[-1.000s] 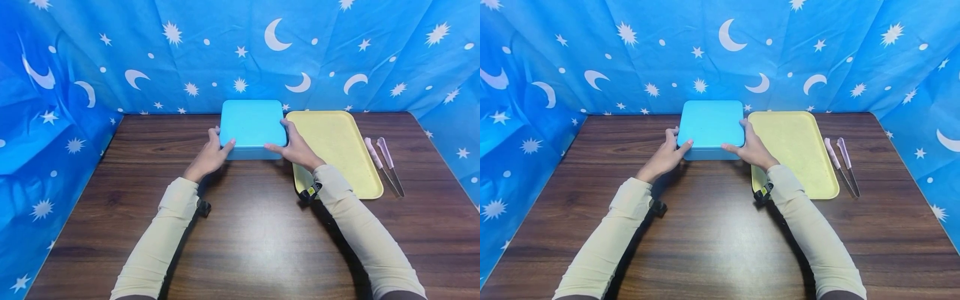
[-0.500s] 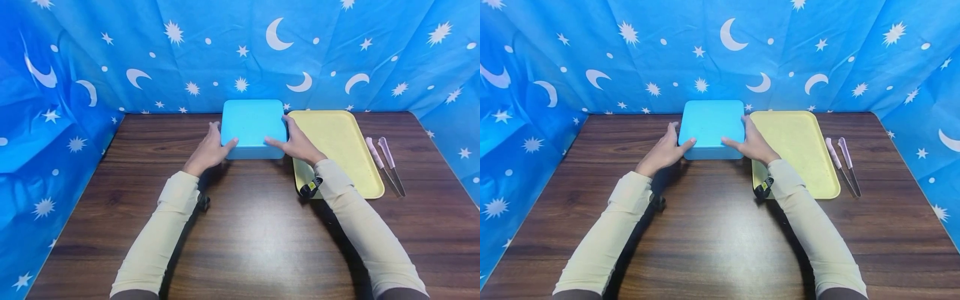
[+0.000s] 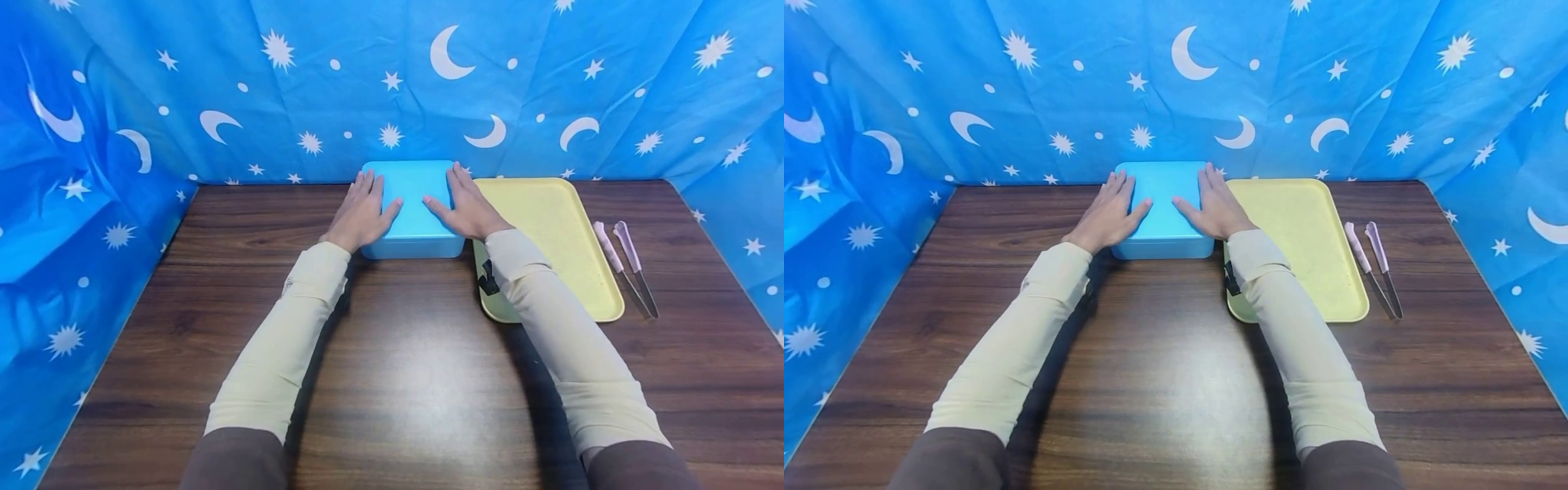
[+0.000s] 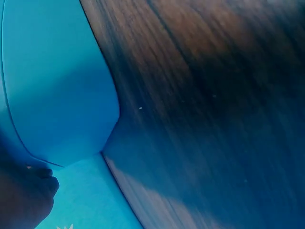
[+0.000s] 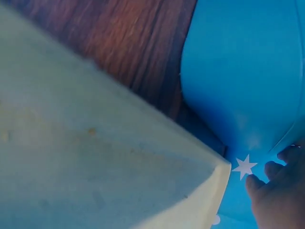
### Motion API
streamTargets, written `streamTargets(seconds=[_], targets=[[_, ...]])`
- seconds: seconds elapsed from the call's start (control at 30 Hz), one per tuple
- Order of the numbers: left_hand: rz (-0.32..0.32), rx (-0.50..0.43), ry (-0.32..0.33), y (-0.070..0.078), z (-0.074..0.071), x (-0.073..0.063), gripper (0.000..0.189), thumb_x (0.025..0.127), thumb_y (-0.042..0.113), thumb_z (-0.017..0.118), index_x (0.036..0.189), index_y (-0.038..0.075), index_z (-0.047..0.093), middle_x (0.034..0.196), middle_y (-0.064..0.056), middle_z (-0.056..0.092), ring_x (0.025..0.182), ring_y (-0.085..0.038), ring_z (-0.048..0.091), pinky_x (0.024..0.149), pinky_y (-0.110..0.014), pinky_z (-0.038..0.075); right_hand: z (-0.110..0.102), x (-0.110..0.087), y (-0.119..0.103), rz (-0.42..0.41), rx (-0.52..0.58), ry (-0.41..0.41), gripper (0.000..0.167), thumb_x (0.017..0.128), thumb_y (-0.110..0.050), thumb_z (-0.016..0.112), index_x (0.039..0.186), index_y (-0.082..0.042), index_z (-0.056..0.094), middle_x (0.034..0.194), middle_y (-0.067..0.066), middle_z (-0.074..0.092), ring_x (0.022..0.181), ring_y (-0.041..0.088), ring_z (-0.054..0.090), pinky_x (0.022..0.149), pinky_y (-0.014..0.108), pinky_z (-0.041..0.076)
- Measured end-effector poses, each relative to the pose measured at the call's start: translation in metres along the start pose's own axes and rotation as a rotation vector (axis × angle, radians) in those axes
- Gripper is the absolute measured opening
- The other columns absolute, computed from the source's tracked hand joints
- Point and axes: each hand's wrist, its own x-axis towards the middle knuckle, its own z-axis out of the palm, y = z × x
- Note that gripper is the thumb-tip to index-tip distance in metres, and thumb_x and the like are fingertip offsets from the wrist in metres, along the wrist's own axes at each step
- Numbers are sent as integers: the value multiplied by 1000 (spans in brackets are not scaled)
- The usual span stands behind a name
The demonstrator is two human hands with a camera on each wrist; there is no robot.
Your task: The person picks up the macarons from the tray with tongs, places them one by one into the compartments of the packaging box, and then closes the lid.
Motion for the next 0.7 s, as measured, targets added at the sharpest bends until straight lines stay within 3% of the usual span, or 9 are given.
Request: streamTargets(seconds=[0.3,0.7], targets=[[-15,37,8,2,2,1,81,106,59,28,162,2,13,169,-18,2,155,-30,-4,124,-43,-1,-2,0,-1,0,-92,-7,93,102,-63,37,161,1,7,169,18,1,156,30,2,124,41,7],[-37,72,-3,5,3,2,81,106,59,27,162,3,12,169,-17,1,155,-30,-5,124,-42,-2,-1,0,-1,24,-80,-24,94,101,-66,35,162,-1,5,170,14,-2,156,27,-1,124,42,7]])
